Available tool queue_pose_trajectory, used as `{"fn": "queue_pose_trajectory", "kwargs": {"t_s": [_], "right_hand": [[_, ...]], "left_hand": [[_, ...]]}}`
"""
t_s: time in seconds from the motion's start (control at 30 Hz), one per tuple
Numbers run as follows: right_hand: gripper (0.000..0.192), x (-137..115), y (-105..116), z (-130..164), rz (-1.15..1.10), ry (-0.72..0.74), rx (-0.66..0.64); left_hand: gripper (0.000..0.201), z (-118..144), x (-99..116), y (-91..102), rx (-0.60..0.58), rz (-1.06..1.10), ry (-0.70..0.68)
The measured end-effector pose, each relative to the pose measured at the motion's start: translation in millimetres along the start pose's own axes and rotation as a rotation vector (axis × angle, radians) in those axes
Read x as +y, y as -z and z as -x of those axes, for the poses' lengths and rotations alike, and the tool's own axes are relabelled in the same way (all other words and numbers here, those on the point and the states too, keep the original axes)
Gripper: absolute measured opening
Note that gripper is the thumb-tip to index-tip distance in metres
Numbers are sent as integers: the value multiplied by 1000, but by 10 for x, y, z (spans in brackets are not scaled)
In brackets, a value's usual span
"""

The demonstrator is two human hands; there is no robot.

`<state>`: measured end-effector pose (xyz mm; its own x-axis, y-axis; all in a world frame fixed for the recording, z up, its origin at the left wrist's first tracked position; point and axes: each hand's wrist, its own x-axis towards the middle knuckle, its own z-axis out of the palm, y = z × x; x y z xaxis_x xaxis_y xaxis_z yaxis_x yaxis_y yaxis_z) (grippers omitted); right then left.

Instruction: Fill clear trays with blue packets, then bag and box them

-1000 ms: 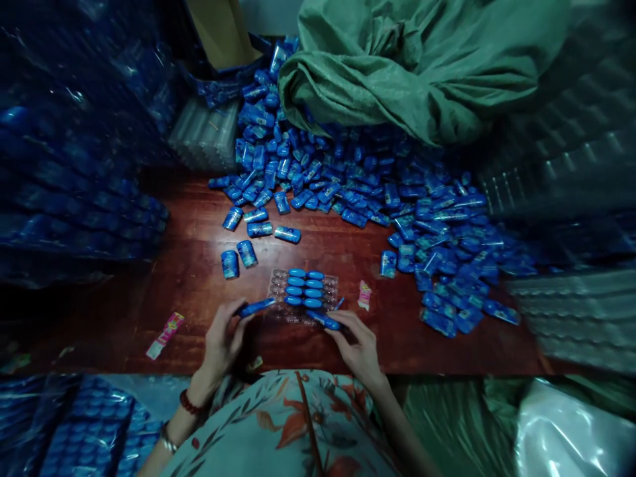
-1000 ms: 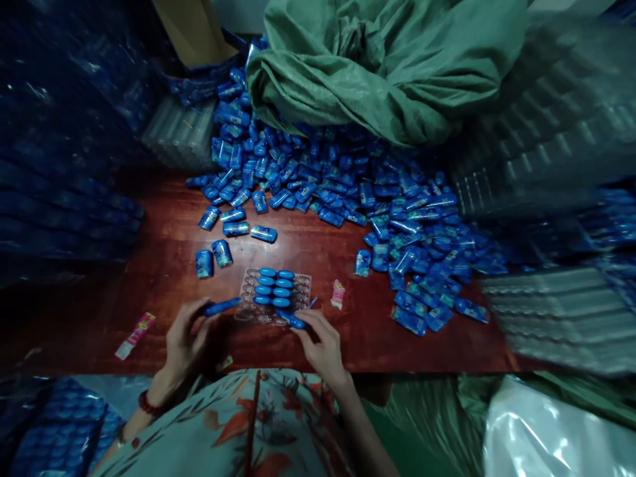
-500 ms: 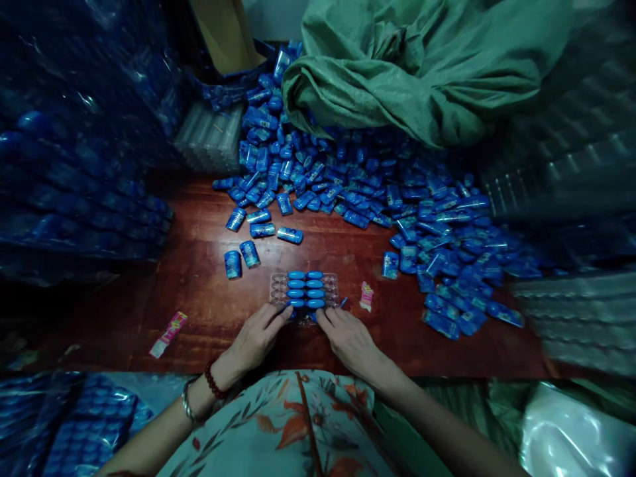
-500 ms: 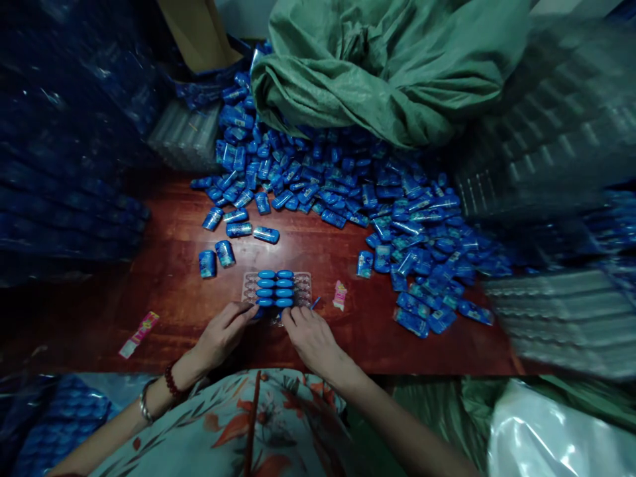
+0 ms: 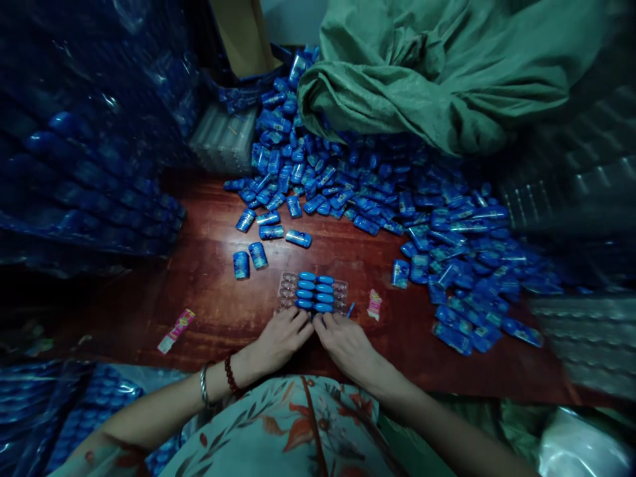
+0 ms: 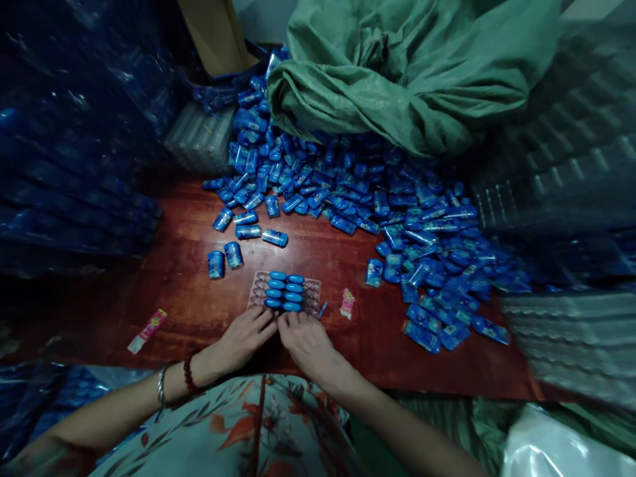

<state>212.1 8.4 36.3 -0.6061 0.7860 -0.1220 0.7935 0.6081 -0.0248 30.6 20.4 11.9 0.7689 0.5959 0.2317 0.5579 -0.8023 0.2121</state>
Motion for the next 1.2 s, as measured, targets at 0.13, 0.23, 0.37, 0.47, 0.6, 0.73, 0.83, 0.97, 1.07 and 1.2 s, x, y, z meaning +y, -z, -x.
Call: {"fn": "queue_pose_trajectory", "kwargs": {"t_s": [0.13,0.23,0.37,0.47,0.6,0.73,0.83,0.97,1.07,1.2], "right_hand": [[24,48,-142,11,60,-7,166],[25,101,-245,111,54,-26,364],[26,205,-174,105,-119,-11,541],[25,315,25,-247,-327,-27,490],[24,368,298,-1164,-375,14,182],[38,217,389,-2033,-245,200,-130],[48,94,349,-2338,-201,256,-284],[50,97,341,-2240,-226,255,-257],[37,195,452,-1858,-293,236,-79],[21,321,655,-1030,-571,203,115]], "left_hand": [[33,27,-12,14,13,-97,33],[39,120,-121,-18,154,-73,149],[38,261,-580,0,407,53,551],[62,372,-1044,69,432,97,871],[81,442,-1415,63,268,256,998],[66,392,-1492,-33,179,344,1017],[57,376,-1506,-27,150,373,1002],[44,467,-1419,99,225,444,932],[31,578,-1161,188,415,526,951],[25,638,-565,158,611,620,949]]}}
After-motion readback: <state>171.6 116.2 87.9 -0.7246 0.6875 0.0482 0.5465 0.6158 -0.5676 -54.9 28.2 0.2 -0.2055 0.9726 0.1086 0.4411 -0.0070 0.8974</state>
